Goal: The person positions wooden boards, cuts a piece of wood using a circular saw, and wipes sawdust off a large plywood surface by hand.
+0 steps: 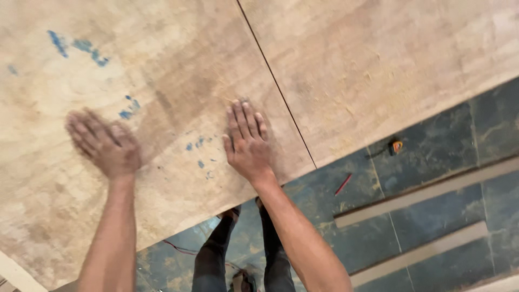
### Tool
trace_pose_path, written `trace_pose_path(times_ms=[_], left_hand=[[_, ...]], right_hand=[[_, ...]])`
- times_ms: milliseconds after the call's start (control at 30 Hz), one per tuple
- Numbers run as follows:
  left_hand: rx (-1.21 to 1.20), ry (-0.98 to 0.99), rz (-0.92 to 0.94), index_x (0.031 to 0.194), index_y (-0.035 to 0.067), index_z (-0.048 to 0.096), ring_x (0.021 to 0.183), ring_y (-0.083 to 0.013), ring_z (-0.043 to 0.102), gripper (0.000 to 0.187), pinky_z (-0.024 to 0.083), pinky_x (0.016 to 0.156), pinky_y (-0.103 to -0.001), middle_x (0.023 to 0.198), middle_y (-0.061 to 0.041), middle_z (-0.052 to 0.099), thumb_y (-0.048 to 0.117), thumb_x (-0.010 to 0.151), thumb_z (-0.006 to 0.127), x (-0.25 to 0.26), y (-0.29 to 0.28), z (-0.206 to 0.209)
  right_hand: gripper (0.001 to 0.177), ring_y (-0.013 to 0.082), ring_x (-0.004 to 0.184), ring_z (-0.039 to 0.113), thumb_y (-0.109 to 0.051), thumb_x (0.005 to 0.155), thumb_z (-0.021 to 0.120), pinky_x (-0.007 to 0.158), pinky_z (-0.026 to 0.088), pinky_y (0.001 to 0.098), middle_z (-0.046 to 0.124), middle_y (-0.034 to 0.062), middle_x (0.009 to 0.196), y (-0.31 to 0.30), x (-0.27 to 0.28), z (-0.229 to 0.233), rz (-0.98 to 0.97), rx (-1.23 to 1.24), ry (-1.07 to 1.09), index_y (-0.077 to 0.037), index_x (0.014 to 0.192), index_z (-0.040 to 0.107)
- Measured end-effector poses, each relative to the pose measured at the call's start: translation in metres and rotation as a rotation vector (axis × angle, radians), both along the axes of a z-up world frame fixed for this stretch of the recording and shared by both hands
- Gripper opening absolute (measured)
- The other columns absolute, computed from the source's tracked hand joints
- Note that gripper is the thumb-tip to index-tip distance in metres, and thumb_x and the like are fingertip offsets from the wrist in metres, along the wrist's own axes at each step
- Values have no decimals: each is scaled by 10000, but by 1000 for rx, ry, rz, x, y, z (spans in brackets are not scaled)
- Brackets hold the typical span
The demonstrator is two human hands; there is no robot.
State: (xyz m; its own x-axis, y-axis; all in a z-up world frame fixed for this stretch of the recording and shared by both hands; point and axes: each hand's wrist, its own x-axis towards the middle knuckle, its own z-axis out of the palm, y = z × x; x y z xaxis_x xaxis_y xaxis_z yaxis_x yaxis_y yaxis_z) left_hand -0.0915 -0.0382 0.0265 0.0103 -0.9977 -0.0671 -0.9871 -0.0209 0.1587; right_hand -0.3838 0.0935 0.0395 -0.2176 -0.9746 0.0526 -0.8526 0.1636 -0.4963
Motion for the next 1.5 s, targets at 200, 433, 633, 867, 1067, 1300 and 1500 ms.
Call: trace_pose_path(times_ms=[200, 433, 633, 867, 1067, 1300, 1500], left_hand=[[-22, 9, -51, 1682, 37, 262, 1599, -471, 97, 748, 47, 1287, -592, 1727, -271, 158, 410, 1063, 456, -20, -9, -3], [-58, 39, -154, 1679, 54, 311, 1616, -446, 108, 753, 55, 1304, -605, 1738, -240, 187, 411, 1041, 492, -37, -16, 9], [-9, 90, -118, 1682, 115, 304, 1612, -416, 76, 780, 38, 1294, -603, 1740, -225, 165, 420, 1004, 541, -29, -17, 7], [-116, 196, -130, 1648, 84, 340, 1582, -427, 100, 792, 47, 1251, -650, 1710, -234, 196, 494, 1013, 578, -14, -18, -27], [-190, 539, -116, 1546, 61, 448, 1552, -369, 304, 558, 218, 1297, -530, 1614, -175, 411, 305, 1053, 543, 32, 36, -33], [-441, 410, 537, 1662, 66, 149, 1617, -398, 141, 666, 145, 1341, -560, 1709, -244, 161, 312, 1127, 461, 137, 212, -10], [-665, 621, 1201, 1645, 12, -33, 1601, -465, 61, 845, 134, 1295, -574, 1706, -323, 65, 397, 1098, 484, 224, 240, -25]], right_hand=[[623, 271, 1580, 259, -349, 1059, 487, 1280, 201, 494, 326, 115, 1684, -4, 5, 1, 6, 57, 17, -68, 1603, 370], [640, 283, 1574, 272, -352, 1045, 502, 1274, 196, 501, 335, 133, 1676, -8, 6, 2, 15, 80, 101, -64, 1601, 368], [633, 277, 1572, 276, -364, 1056, 489, 1278, 189, 489, 332, 128, 1676, -6, 9, -3, 23, 72, 130, -73, 1604, 363], [662, 240, 1622, 129, -399, 1084, 438, 1322, 80, 454, 177, 86, 1739, 3, 4, -35, 81, 101, 233, -140, 1652, 217], [631, 320, 1629, 126, -315, 1121, 485, 1307, 76, 495, 169, 145, 1754, 6, 50, -27, 25, 96, 150, -111, 1665, 239], [697, 383, 1599, 177, -178, 1005, 555, 1297, 102, 588, 230, 230, 1696, 11, 209, -22, 631, -31, -32, -5, 1622, 281], [645, 314, 1646, 199, -112, 1042, 556, 1347, 102, 581, 257, 162, 1737, -44, 356, -33, 937, -161, -89, -52, 1640, 322]])
